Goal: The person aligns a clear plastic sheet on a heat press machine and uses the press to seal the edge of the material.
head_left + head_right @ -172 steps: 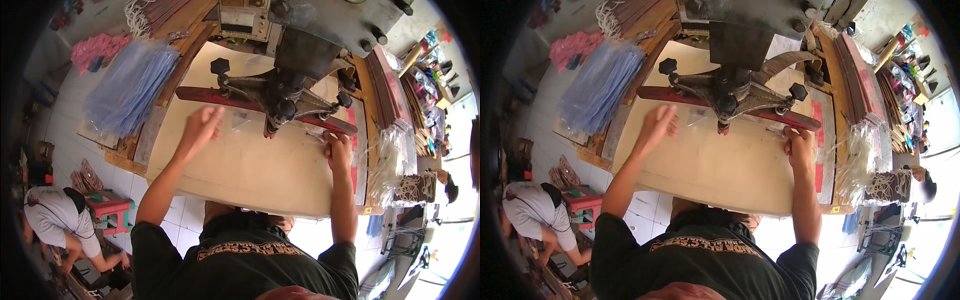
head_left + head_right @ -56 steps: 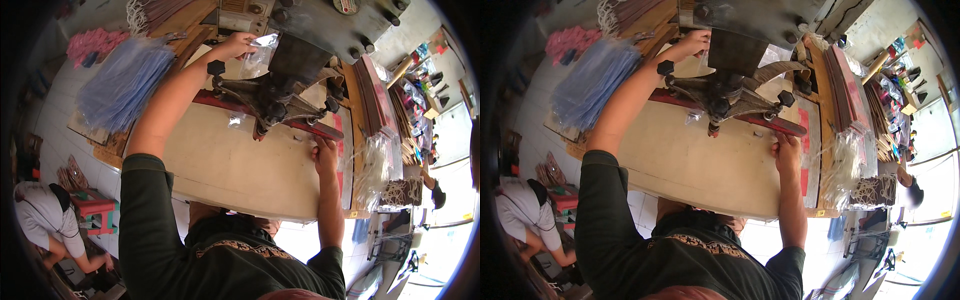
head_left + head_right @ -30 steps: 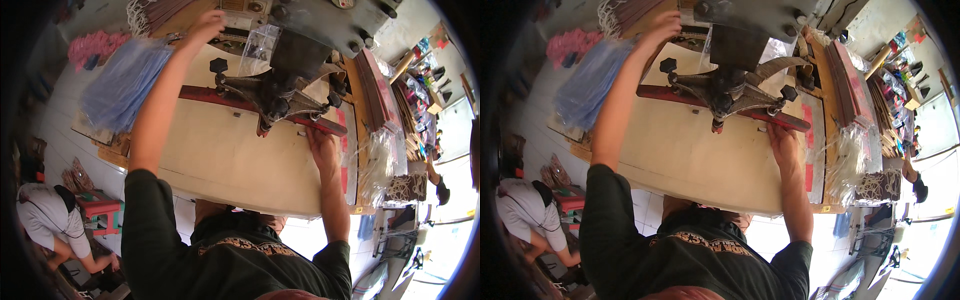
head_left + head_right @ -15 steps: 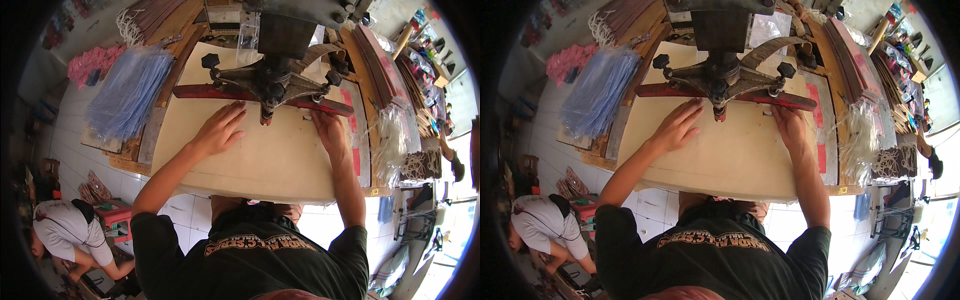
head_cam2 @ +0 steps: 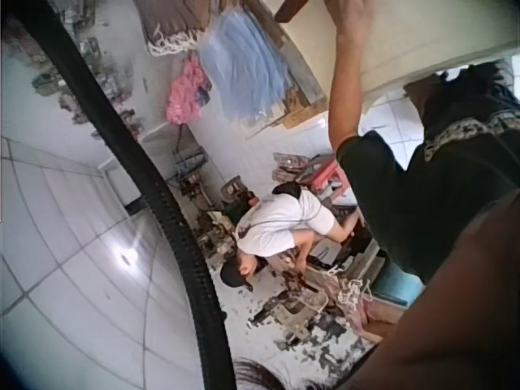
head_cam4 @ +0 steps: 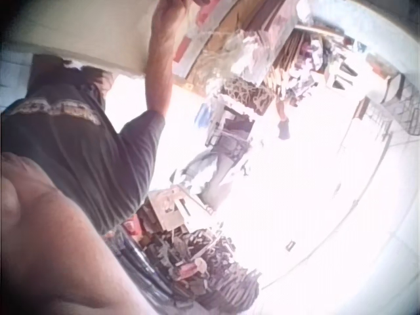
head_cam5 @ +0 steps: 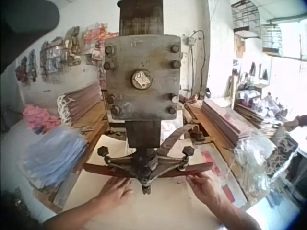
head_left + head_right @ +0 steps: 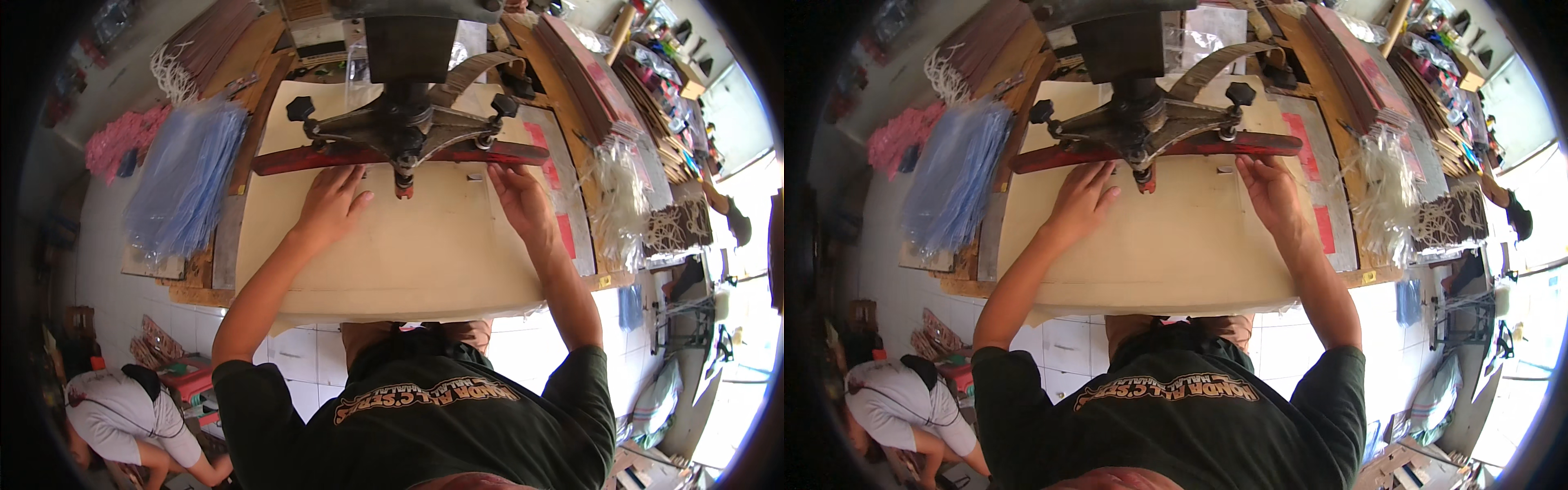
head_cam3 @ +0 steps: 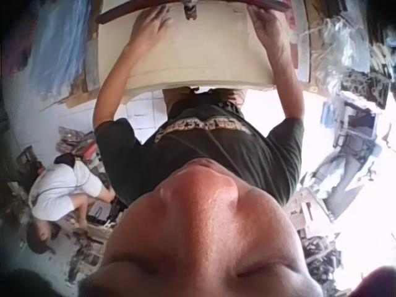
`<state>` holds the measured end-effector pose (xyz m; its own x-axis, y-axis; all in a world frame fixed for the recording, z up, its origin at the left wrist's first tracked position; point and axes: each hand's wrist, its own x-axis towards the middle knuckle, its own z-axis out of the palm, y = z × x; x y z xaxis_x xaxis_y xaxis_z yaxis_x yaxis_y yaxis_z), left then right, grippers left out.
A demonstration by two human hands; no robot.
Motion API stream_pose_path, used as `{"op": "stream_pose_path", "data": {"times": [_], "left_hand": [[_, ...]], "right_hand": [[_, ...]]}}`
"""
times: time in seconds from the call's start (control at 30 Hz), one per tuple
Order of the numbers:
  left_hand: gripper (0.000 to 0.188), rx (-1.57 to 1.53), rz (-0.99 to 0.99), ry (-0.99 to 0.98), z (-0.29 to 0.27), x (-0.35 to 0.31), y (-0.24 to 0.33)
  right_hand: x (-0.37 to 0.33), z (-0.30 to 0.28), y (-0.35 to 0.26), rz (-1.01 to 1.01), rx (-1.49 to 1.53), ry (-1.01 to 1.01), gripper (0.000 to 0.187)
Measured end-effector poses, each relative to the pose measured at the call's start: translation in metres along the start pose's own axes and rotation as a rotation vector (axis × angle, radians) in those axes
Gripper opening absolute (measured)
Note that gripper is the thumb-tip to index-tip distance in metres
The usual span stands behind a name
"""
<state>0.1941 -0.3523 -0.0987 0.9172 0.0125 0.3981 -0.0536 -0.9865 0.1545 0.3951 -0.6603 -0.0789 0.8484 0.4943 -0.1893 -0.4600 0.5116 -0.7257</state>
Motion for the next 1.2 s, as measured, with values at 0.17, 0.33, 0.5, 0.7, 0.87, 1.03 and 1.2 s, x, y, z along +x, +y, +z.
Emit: {"op": "stream_pose_path", "data": {"times": [0.17, 0.33, 0.5, 0.7, 0.87, 1.03, 1.2], "left_hand": [[0.049, -0.055, 0.005, -0.008, -0.003, 0.002, -0.003], [0.048, -0.052, 0.019, 0.041, -0.002, 0.002, -0.002], [0.047, -0.083, 0.006, 0.036, -0.001, 0.000, -0.004], [0.047, -0.062, 0.006, 0.046, -0.001, 0.007, -0.002], [0.046, -0.058, -0.040, 0.063, -0.001, 0.001, -0.006], [0.046, -0.081, -0.054, 0.036, -0.005, -0.001, -0.007], [0.045, -0.118, -0.072, 0.000, -0.010, -0.001, -0.007]], "right_hand": [[-0.030, -0.007, -0.007, -0.106, -0.793, 0.004, 0.040], [-0.044, -0.005, -0.003, -0.978, -1.774, -0.249, 0.050], [-0.029, -0.010, 0.010, -0.875, -1.929, -0.280, 0.063], [-0.005, -0.014, 0.004, -0.800, -2.014, -0.349, 0.066], [-0.010, -0.004, 0.016, -0.737, -1.955, -0.339, 0.059], [-0.010, -0.002, 0.012, -0.798, -2.013, -0.314, 0.057], [-0.008, 0.000, 0.006, -0.833, -1.999, -0.305, 0.052]]}}
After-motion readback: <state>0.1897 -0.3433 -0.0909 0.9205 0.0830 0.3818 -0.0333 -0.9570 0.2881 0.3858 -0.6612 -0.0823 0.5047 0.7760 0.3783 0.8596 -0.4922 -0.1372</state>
